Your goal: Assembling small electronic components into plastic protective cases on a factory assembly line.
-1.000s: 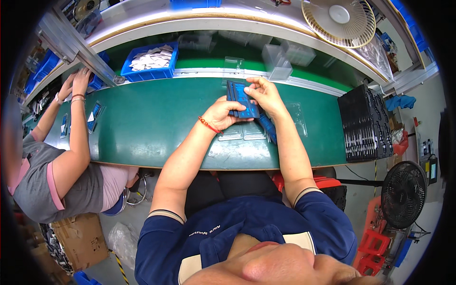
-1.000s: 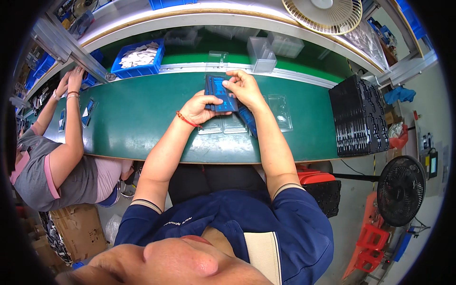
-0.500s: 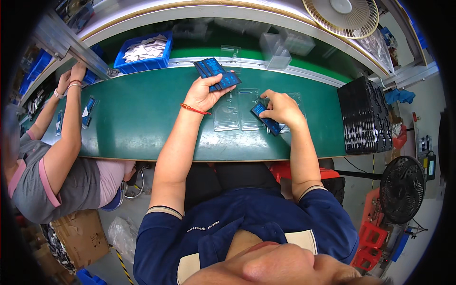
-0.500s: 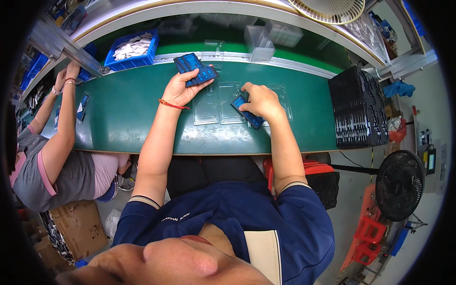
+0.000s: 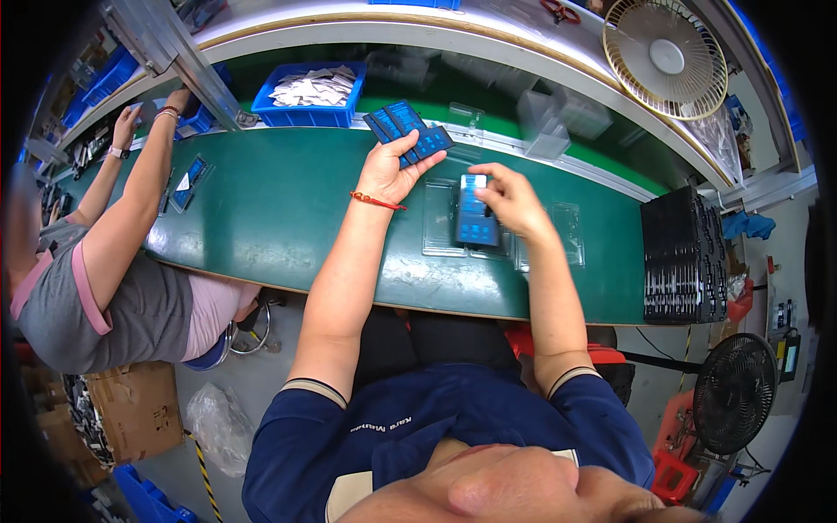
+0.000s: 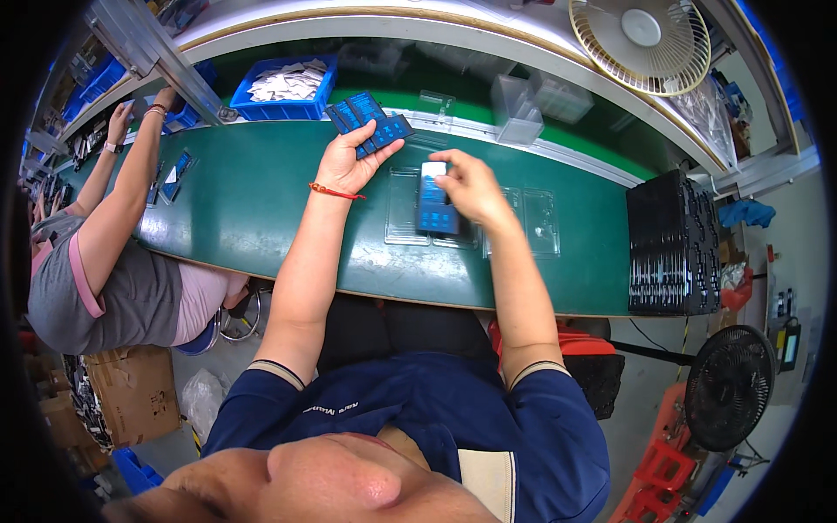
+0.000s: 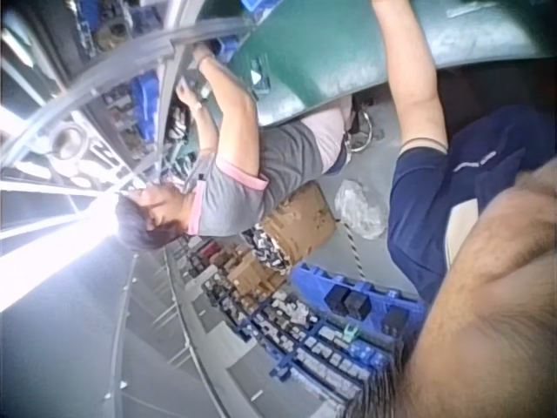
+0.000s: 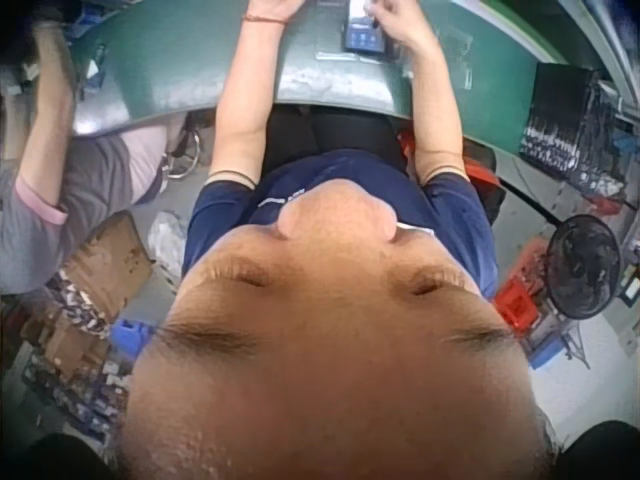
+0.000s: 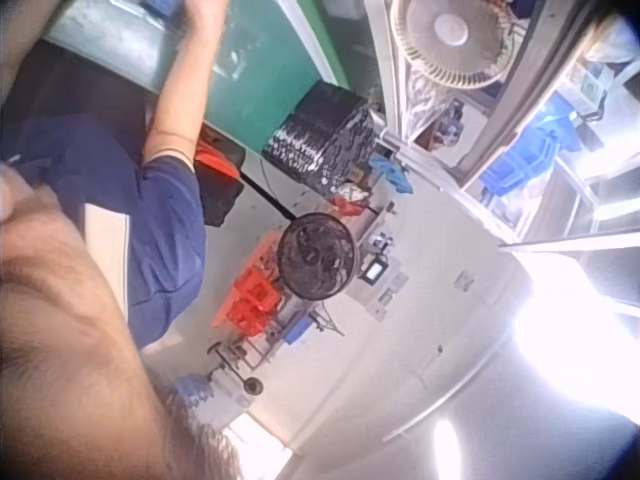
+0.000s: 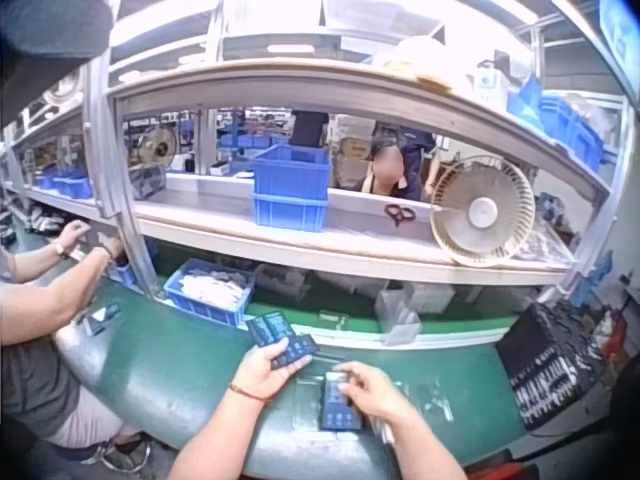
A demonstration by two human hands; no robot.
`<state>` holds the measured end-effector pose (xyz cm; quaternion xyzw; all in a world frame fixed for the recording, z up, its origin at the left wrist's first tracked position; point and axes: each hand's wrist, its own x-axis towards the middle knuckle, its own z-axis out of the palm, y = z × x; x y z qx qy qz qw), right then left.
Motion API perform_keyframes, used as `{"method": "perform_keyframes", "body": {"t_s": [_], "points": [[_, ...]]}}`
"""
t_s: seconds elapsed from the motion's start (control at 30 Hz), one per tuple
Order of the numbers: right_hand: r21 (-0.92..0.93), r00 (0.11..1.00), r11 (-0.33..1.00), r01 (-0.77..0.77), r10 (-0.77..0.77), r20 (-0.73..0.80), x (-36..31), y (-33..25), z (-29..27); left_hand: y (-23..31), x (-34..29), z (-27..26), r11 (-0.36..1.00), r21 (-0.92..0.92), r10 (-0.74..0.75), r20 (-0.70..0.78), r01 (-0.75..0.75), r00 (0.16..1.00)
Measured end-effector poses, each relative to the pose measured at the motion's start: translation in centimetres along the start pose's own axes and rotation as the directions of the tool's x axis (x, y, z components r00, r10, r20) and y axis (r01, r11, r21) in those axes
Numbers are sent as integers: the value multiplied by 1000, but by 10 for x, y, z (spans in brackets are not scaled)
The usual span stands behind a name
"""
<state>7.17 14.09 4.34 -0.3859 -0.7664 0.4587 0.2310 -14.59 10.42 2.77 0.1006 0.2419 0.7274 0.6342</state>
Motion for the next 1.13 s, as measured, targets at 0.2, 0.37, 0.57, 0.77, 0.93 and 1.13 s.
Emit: {"method": "perform_keyframes", "body": {"t_s": [0.2, 0.37, 0.57, 0.77, 0.93, 1.13], "points": [[-498, 973, 858, 128, -206, -105, 11, 7, 46, 4, -3, 1, 997, 69, 17, 5, -17, 1000], [-16, 905, 998, 64, -65, -421, 12, 2, 15, -10, -8, 6, 920, 381, -123, 54, 93, 991], [302, 979, 949, 92, -31, -200, 0, 16, -8, -57, -27, 20, 784, 546, -417, 112, 295, 902], [219, 935, 975, -32, 107, -339, -11, 46, -13, -50, -12, 10, 895, 280, -375, 54, 346, 925], [-543, 874, 836, -77, -206, -441, -20, 38, 5, -48, -12, 9, 934, 216, -318, 143, 284, 937], [230, 958, 973, 18, 49, -283, -23, 24, -9, -68, -34, 23, 767, 589, -447, 205, 255, 871]]}}
